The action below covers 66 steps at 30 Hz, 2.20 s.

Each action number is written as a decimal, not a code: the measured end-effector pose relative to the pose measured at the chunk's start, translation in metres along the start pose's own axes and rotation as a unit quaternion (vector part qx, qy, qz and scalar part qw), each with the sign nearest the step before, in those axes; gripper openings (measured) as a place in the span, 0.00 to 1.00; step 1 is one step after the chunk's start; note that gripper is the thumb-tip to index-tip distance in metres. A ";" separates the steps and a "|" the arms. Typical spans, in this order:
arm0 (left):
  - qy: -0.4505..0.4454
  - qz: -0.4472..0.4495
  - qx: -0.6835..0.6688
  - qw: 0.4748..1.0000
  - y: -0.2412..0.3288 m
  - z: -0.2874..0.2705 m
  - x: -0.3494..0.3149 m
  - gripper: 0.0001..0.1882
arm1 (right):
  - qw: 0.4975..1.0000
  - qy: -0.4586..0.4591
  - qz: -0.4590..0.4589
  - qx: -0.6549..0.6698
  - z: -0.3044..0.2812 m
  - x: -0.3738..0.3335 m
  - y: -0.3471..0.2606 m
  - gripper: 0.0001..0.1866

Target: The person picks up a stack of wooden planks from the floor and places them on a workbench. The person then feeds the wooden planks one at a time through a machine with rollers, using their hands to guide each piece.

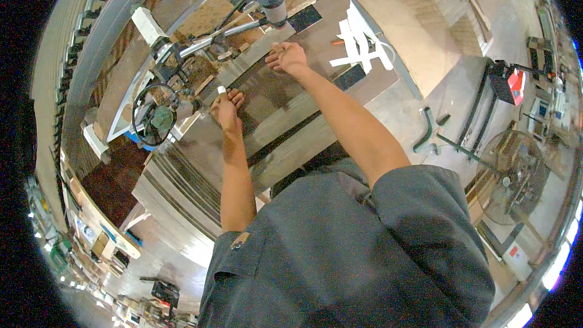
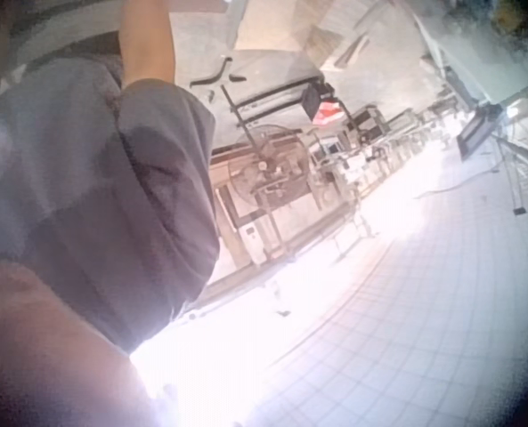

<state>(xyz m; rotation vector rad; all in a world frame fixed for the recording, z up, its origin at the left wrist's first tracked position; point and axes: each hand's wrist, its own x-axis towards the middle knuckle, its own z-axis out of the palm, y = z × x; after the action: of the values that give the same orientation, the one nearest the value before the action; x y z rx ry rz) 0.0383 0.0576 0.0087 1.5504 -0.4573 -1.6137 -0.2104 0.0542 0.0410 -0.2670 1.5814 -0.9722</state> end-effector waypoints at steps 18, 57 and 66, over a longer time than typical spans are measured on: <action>0.006 0.009 0.028 1.000 0.009 0.010 -0.004 0.15 | 1.000 -0.011 -0.012 -0.005 -0.003 0.004 -0.002 0.22; 0.017 0.039 0.011 0.999 0.009 0.018 -0.013 0.11 | 0.997 -0.026 0.008 0.079 -0.004 0.009 -0.002 0.16; 0.077 0.271 0.484 0.828 0.031 0.065 -0.056 0.14 | 0.997 -0.022 0.025 0.065 -0.012 0.003 0.004 0.19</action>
<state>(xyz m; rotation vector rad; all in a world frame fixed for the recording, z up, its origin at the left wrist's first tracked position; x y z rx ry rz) -0.0197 0.0635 0.0786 1.9574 -1.6403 -0.7777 -0.2206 0.0605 0.0356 -0.1577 1.4715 -1.0191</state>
